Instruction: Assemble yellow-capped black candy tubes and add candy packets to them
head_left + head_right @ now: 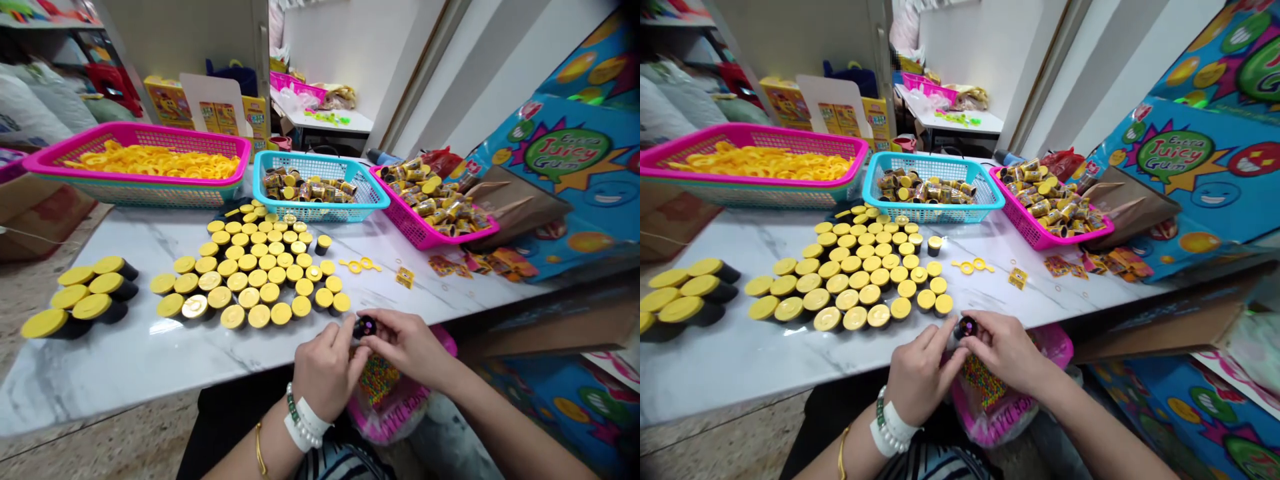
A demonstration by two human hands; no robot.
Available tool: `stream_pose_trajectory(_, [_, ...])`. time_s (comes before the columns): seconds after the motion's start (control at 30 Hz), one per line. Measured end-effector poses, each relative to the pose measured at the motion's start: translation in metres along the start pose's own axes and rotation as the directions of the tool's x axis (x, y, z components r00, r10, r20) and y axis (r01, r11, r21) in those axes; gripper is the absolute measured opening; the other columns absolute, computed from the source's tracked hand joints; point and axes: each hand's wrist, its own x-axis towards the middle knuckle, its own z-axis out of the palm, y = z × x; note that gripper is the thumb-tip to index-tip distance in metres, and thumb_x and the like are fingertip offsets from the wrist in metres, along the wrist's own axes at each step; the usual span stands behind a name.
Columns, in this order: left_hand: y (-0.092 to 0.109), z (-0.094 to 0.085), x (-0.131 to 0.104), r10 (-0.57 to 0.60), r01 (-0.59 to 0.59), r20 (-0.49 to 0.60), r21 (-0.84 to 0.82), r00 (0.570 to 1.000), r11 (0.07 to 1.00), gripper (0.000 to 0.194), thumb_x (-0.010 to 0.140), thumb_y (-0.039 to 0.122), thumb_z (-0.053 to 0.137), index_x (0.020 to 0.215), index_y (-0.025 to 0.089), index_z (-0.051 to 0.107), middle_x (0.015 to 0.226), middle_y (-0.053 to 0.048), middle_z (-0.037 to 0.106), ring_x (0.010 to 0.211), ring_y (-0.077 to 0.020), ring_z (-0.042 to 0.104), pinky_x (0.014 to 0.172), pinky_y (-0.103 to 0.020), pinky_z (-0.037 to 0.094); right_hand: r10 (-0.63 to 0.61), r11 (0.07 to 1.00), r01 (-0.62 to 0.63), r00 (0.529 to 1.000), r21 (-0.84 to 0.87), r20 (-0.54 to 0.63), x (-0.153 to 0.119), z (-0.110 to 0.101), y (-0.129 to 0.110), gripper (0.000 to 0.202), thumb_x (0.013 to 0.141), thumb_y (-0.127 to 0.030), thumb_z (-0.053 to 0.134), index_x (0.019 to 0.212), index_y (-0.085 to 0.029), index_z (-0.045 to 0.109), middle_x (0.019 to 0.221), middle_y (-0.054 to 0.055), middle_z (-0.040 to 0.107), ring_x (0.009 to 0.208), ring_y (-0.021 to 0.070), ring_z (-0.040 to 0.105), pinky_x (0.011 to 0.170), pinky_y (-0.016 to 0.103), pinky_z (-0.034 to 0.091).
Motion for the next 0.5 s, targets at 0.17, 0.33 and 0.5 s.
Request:
stream_pose_trajectory(0.17, [0.006, -0.002, 0.006, -0.022, 0.019, 0.083, 0.037, 0.996, 0.999, 0.038, 0.092, 0.034, 0.056, 0.126, 0.018, 0.057, 0.083, -0.004, 0.067, 0.062, -0.0167, 0.066, 0.05, -0.026, 0.048, -0.101, 0.995, 0.099, 0.985, 0.019, 0.137, 0.0, 0.001, -0.007, 0.029, 0.089, -0.033, 0.061, 0.115, -0.025, 0.069, 0.091, 0.004, 0.074, 0.078, 0.0204, 0.066, 0.07, 0.031, 0.052])
stream_pose_trajectory(0.33, [0.002, -0.001, 0.007, -0.102, 0.105, 0.097, -0.028, 0.99, 0.994, 0.034, 0.088, 0.024, 0.061, 0.121, 0.02, 0.058, 0.092, -0.004, 0.068, 0.073, -0.0183, 0.068, 0.061, -0.028, 0.054, -0.219, 0.938, 0.206, 0.976, -0.279, -0.017, 0.029, -0.022, 0.009, 0.038, 0.092, -0.04, 0.057, 0.123, -0.021, 0.065, 0.1, 0.009, 0.073, 0.089, 0.0235, 0.066, 0.082, 0.037, 0.053])
stream_pose_trajectory(0.5, [-0.004, -0.001, 0.005, -0.135, 0.144, 0.087, -0.103, 0.987, 0.984, 0.027, 0.086, 0.024, 0.064, 0.112, 0.019, 0.061, 0.092, -0.004, 0.067, 0.077, -0.0182, 0.067, 0.07, -0.028, 0.056, -0.326, 0.683, 0.239, 0.945, -0.69, 0.006, 0.066, -0.044, 0.047, 0.053, 0.092, -0.045, 0.055, 0.134, -0.013, 0.057, 0.141, 0.014, 0.055, 0.126, 0.0352, 0.047, 0.107, 0.05, 0.039])
